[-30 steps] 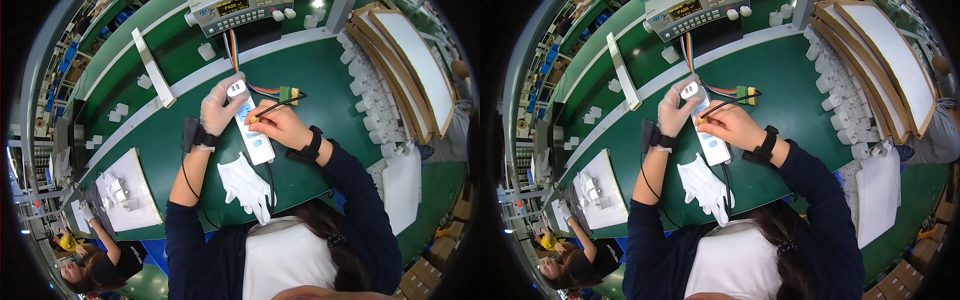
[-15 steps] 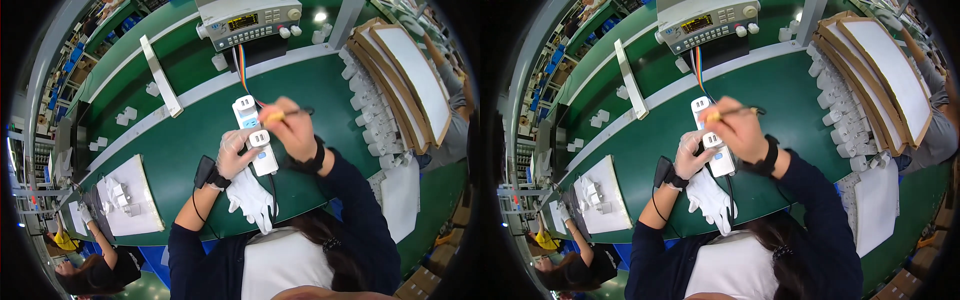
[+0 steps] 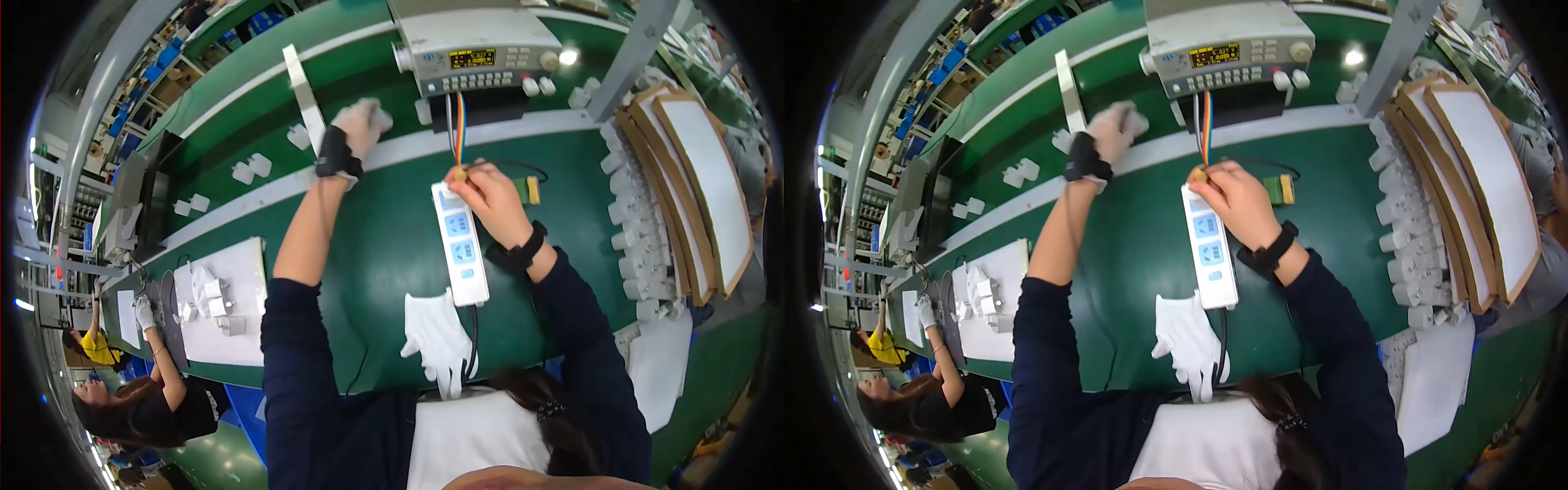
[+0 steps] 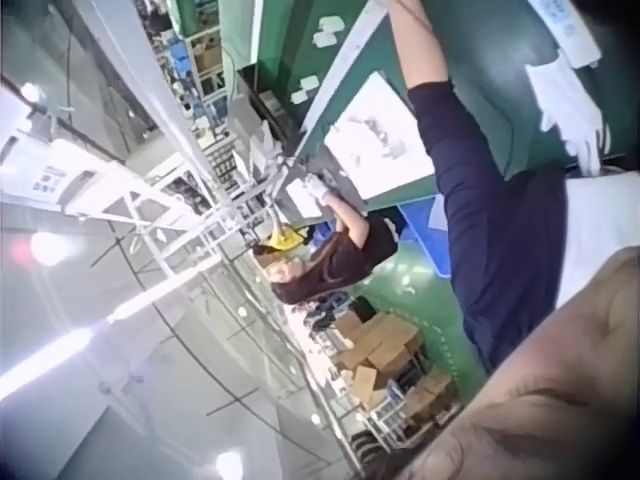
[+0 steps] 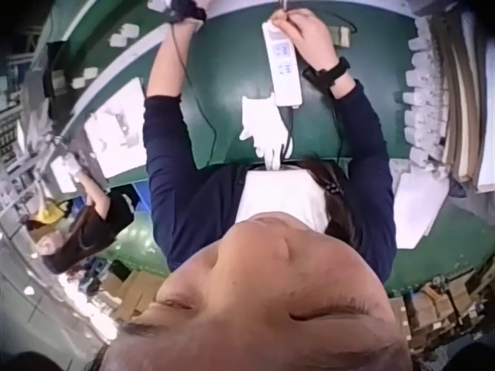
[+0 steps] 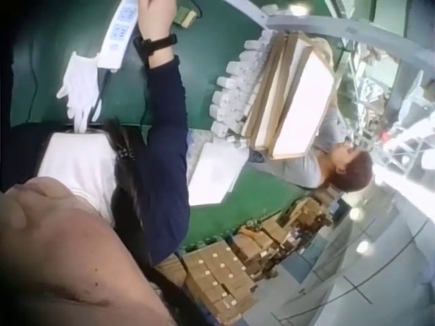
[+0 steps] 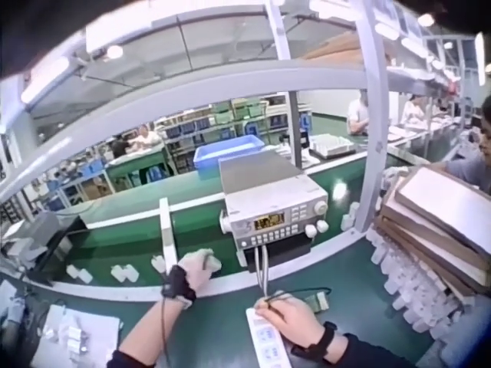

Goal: The person tests power adapters by plugging them into a power strip, touching a probe to the USB ports, and observing the tester display. After each test, they remove the adapter and place it onto a rail or conveyor belt.

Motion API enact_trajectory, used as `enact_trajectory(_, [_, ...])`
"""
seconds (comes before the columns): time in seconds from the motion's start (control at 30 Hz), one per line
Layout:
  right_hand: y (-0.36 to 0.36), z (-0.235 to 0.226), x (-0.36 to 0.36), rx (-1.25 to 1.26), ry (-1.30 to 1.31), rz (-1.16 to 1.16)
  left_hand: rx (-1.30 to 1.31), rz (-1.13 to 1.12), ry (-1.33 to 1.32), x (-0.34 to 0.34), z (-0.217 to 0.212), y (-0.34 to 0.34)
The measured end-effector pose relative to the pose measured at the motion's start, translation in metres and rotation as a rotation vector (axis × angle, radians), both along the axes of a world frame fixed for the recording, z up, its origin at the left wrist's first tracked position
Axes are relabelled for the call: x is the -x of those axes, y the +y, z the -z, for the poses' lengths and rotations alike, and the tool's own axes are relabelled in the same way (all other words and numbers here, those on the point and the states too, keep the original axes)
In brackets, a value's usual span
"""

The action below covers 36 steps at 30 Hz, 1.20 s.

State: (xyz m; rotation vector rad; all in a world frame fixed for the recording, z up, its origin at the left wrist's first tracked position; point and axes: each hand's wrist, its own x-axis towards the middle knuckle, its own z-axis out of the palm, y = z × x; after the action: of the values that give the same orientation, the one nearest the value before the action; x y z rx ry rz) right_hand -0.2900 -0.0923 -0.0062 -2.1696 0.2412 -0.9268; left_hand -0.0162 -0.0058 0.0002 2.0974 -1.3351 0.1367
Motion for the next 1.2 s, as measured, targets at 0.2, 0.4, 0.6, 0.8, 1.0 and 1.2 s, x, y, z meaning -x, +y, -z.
enact_trajectory(0.2, [-0.004, 0.003, 0.007, -0.077, 0.078, -0.016, -0.272, 0.051, -0.386, -0.027, -0.012, -0.003])
enact_trajectory(0.4, [0.0, 0.003, 0.002, -0.109, 0.046, -0.045, -0.731, -0.312, -0.675, -0.111, 0.016, 0.063])
enact_trajectory(0.6, [0.001, 0.008, 0.003, -0.063, 0.031, -0.046, -0.741, -0.54, -0.338, -0.071, 0.003, 0.086])
enact_trajectory(0.8, [-0.011, 0.012, 0.008, -0.13, -0.003, -0.026, 0.292, 0.169, 0.864, 0.107, -0.018, 0.086])
enact_trajectory(1.0, [-0.005, 0.01, -0.004, -0.172, -0.005, -0.064, 0.246, 0.333, 1.068, 0.198, 0.025, 0.084])
enact_trajectory(1.2, [-0.003, 0.013, 0.003, -0.194, 0.002, -0.062, 0.072, 0.396, 0.327, 0.205, 0.019, 0.08])
